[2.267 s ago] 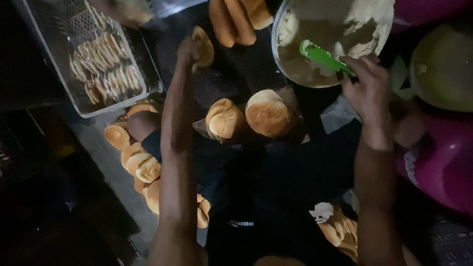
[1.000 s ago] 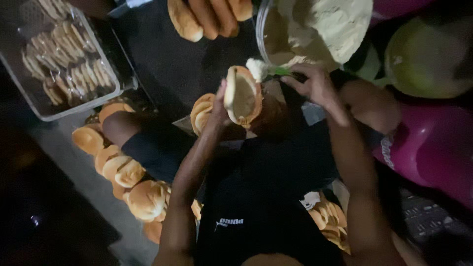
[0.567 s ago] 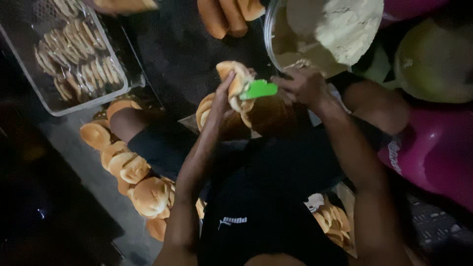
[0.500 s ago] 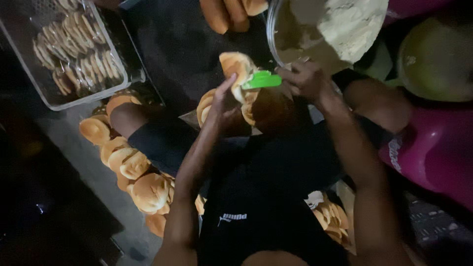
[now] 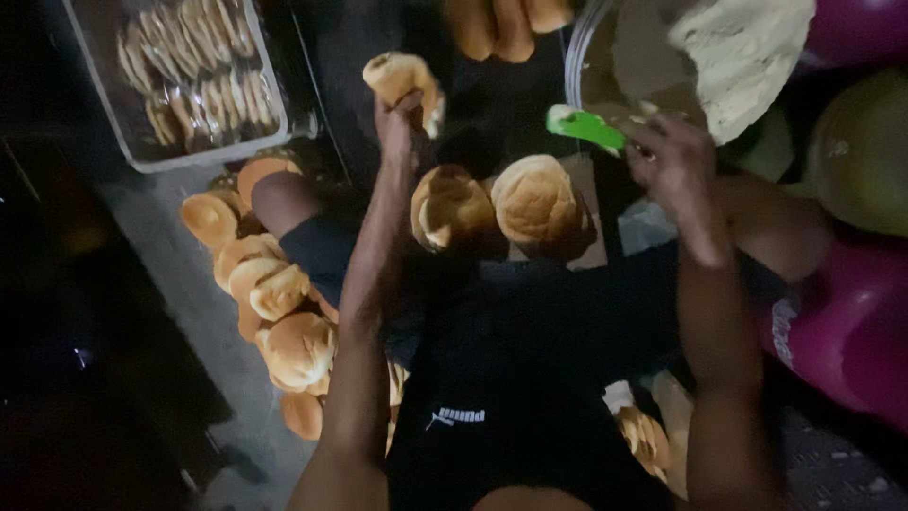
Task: The person uses a spatula to spread a white substance onto the inside of bread buns, handling the buns one by one from a large pile and placing them on their lap.
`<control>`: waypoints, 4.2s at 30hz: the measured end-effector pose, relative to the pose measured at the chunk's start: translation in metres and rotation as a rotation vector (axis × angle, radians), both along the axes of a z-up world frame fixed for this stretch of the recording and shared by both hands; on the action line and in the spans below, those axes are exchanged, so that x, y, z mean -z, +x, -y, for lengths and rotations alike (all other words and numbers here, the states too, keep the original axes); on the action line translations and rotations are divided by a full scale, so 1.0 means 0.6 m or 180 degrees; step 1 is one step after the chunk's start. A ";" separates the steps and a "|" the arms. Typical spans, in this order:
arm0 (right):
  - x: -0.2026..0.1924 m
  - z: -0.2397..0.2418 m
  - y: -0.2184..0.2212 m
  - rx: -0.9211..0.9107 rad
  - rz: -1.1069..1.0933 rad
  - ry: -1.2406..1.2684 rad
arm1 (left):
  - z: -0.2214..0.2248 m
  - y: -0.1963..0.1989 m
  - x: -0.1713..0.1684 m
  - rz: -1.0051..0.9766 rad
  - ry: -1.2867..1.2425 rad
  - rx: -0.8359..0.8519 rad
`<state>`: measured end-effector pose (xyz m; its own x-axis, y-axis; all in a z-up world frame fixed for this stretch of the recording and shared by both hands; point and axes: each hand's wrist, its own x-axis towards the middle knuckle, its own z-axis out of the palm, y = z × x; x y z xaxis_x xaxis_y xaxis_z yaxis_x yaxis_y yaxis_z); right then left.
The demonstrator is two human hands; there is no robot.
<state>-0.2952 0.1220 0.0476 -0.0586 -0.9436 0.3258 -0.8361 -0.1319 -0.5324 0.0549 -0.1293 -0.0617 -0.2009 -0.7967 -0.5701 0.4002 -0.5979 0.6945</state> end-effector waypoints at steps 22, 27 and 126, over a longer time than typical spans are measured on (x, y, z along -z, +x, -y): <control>-0.074 -0.048 -0.068 0.0686 0.0240 0.0406 | 0.052 -0.061 0.114 0.3522 -0.2421 0.0119; -0.062 -0.048 -0.060 0.0576 -0.0086 0.0501 | 0.090 -0.102 0.099 0.4199 -0.2038 0.0576; 0.028 -0.065 -0.115 0.1499 -0.0756 0.2629 | -0.220 -0.131 0.071 0.3785 -0.3824 0.5200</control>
<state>-0.3642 0.1612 0.0308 -0.5060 -0.7769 -0.3747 -0.8050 0.5814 -0.1183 -0.0234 0.0027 -0.1042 -0.8323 -0.3247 -0.4493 -0.4918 0.8065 0.3282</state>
